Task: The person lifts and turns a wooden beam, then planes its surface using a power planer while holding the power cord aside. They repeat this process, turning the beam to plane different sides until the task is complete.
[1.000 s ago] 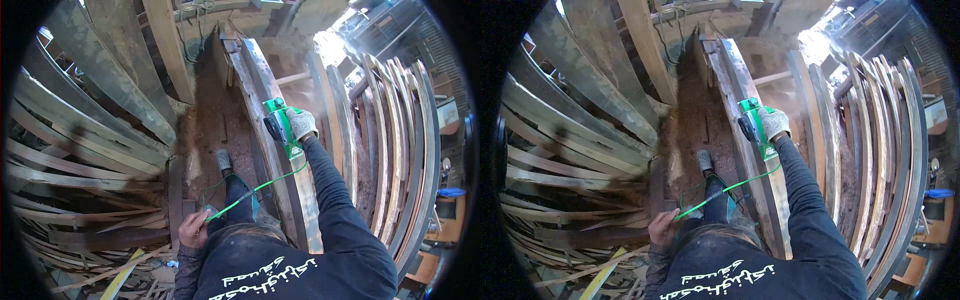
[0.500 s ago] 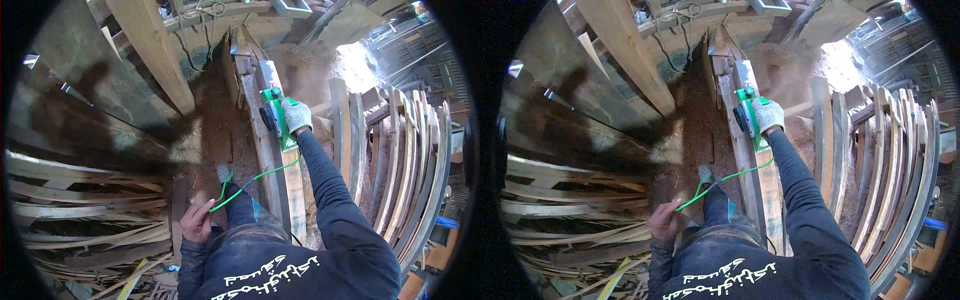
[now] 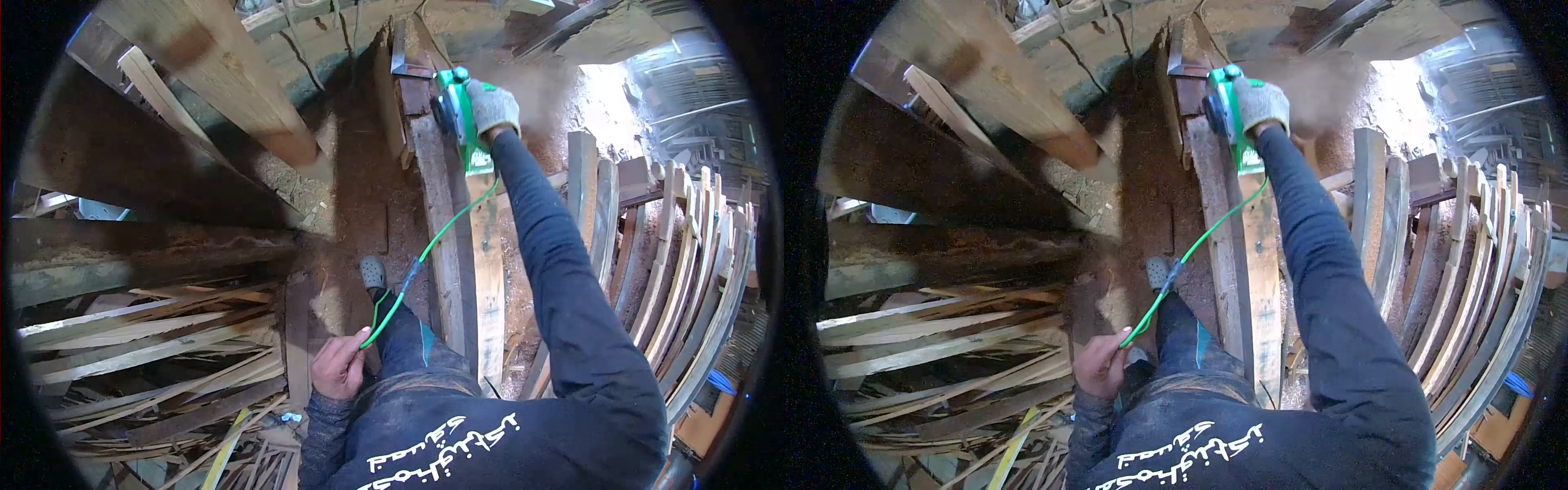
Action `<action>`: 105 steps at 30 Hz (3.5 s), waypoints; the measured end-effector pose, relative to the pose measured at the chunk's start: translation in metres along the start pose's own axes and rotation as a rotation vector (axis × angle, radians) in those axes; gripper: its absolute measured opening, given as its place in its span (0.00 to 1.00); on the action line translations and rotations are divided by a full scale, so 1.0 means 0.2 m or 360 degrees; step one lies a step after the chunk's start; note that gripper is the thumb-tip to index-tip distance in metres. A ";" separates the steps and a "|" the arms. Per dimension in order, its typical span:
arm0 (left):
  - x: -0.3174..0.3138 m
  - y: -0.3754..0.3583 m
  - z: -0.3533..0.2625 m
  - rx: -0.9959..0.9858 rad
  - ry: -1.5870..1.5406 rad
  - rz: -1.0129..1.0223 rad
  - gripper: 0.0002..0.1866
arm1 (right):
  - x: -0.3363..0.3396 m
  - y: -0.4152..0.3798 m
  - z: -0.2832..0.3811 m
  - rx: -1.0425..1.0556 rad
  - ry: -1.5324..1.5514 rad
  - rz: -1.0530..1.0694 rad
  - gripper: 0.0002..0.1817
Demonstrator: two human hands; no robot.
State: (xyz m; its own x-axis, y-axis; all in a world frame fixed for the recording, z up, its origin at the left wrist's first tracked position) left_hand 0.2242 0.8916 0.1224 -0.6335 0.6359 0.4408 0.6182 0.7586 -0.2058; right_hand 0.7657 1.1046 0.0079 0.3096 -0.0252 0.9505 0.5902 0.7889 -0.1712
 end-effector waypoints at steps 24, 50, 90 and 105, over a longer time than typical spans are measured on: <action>0.00 -1.01 0.34 -0.0828 0.0387 0.0264 0.18 | 0.55 -3.66 -0.20 -0.0598 0.0765 0.0316 0.28; -1.20 -2.93 0.13 -0.1371 0.0693 0.0838 0.14 | 0.71 -7.08 -0.97 -0.1405 0.0852 -0.0297 0.21; -1.18 -3.30 -0.08 -0.0865 0.0427 0.0349 0.11 | 0.40 -6.50 -1.23 0.0040 -0.0006 -0.0187 0.08; -1.34 -3.41 -0.12 -0.0899 0.0369 0.0544 0.13 | 0.39 -7.08 -1.31 -0.0890 0.0803 0.0080 0.17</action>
State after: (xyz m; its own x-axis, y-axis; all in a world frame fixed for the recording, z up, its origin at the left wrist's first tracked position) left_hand -0.0171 0.2010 0.1650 -0.2838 0.7311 0.6205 0.9521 0.2916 0.0919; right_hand 0.1500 -0.1752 0.2571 0.5706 -0.3815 0.7272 0.8151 0.3706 -0.4452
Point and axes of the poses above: each hand's wrist, its own y-axis towards the middle knuckle, its own x-axis out of the back of the hand, z = x × y, the point moved 3 cm from there along y, towards the middle knuckle, and after that the axes turned 10 degrees about z, right-handed, at the moved point
